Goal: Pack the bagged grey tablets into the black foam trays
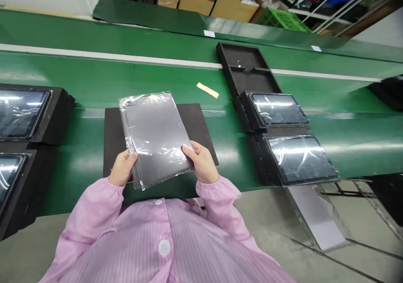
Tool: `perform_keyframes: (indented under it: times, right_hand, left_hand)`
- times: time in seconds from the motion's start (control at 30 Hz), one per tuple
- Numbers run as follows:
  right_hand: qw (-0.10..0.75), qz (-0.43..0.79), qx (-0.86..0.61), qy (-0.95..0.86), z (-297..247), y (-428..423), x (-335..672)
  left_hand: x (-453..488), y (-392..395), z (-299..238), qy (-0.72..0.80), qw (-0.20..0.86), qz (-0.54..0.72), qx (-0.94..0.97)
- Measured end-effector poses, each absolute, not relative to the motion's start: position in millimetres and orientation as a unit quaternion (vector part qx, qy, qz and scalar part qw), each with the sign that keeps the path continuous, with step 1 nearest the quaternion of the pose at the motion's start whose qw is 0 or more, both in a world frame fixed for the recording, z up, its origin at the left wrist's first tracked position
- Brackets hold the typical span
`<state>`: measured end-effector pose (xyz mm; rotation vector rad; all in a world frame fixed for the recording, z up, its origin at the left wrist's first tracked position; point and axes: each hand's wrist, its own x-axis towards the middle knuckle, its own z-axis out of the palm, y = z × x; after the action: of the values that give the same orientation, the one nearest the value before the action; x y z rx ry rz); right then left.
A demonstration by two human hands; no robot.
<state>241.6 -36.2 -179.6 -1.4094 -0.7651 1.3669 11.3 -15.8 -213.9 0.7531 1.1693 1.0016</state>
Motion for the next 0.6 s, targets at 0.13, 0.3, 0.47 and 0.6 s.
perform_keyframes:
  times: [0.13,0.3,0.47,0.6]
  right_hand:
    - [0.516,0.557,-0.6,-0.253,-161.5,-45.3,270.4]
    - [0.604,0.303,-0.684,-0.277,-130.3,-64.0,316.0]
    - [0.475,-0.03,-0.769,-0.428,-123.7,-73.5,294.2]
    - [0.368,-0.045,-0.738,-0.564,-163.4,-66.9,246.4]
  left_hand:
    - [3.6,-25.5,-202.2,0.543,0.643,0.45,0.299]
    - [-34.9,-33.6,-197.7,0.622,0.543,0.518,0.223]
    - [-42.1,-41.8,-217.6,0.646,0.5,0.546,0.183]
    - [-29.9,-45.6,-226.2,0.626,0.517,0.556,0.176]
